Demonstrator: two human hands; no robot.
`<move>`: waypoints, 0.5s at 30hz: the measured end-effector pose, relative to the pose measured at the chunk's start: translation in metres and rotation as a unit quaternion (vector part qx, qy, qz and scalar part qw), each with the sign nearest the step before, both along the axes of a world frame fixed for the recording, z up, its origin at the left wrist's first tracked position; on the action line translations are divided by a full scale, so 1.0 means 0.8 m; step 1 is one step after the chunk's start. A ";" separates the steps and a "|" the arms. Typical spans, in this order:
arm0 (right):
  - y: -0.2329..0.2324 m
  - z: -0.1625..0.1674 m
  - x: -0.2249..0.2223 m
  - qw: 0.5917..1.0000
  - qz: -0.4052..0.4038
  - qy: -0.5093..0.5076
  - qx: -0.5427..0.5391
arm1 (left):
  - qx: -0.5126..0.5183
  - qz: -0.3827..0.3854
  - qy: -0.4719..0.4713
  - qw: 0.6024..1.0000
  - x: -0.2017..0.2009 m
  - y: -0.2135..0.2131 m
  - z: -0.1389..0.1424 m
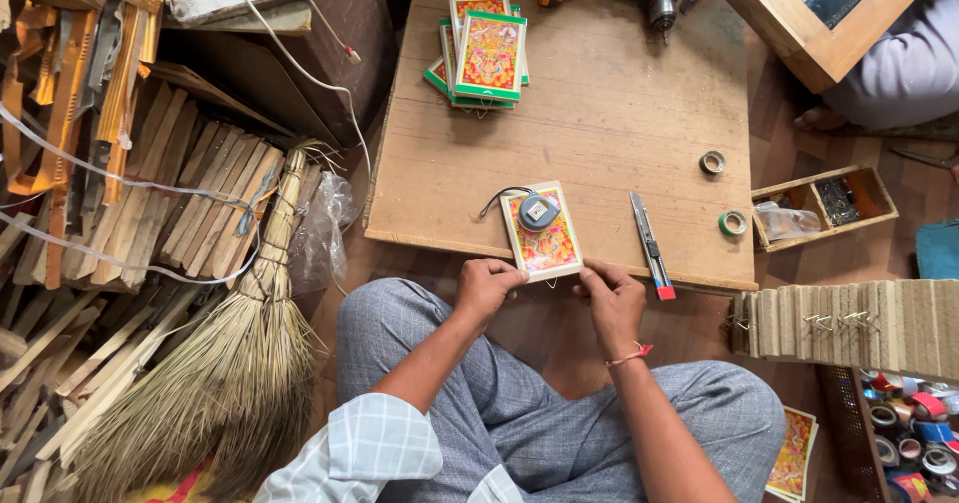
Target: The person sits on the floor at a low board and assembles small framed pictures. They place a printed image into a wooden frame, press it in place, apply green tape along the frame edges, and set finished frames on a stack, repeating the process frame by frame.
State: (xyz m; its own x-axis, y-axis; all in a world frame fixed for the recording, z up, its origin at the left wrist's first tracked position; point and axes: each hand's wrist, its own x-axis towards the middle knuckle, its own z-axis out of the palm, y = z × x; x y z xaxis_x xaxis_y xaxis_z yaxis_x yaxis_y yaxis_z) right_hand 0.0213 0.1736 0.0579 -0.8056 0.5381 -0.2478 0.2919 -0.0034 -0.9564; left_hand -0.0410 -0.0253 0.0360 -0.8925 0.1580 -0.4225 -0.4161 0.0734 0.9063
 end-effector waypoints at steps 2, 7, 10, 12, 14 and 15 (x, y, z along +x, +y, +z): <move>0.003 0.002 0.004 1.000 0.011 -0.014 0.001 | -0.010 -0.008 0.006 1.000 0.000 0.001 0.005; 0.005 0.010 0.012 1.000 0.007 -0.004 0.002 | -0.100 -0.011 0.026 0.995 0.004 -0.005 0.020; -0.001 0.019 0.023 1.000 -0.017 0.006 -0.019 | 0.103 0.017 0.094 0.990 0.009 -0.013 0.031; -0.009 0.028 0.033 0.998 -0.005 0.020 -0.066 | 0.151 -0.034 0.079 0.985 0.018 -0.017 0.042; -0.019 0.036 0.038 0.987 0.030 0.002 -0.157 | 0.159 -0.083 0.105 0.978 0.028 -0.018 0.056; -0.024 0.041 0.039 0.978 0.047 -0.005 -0.201 | 0.143 -0.107 0.140 0.974 0.033 -0.017 0.065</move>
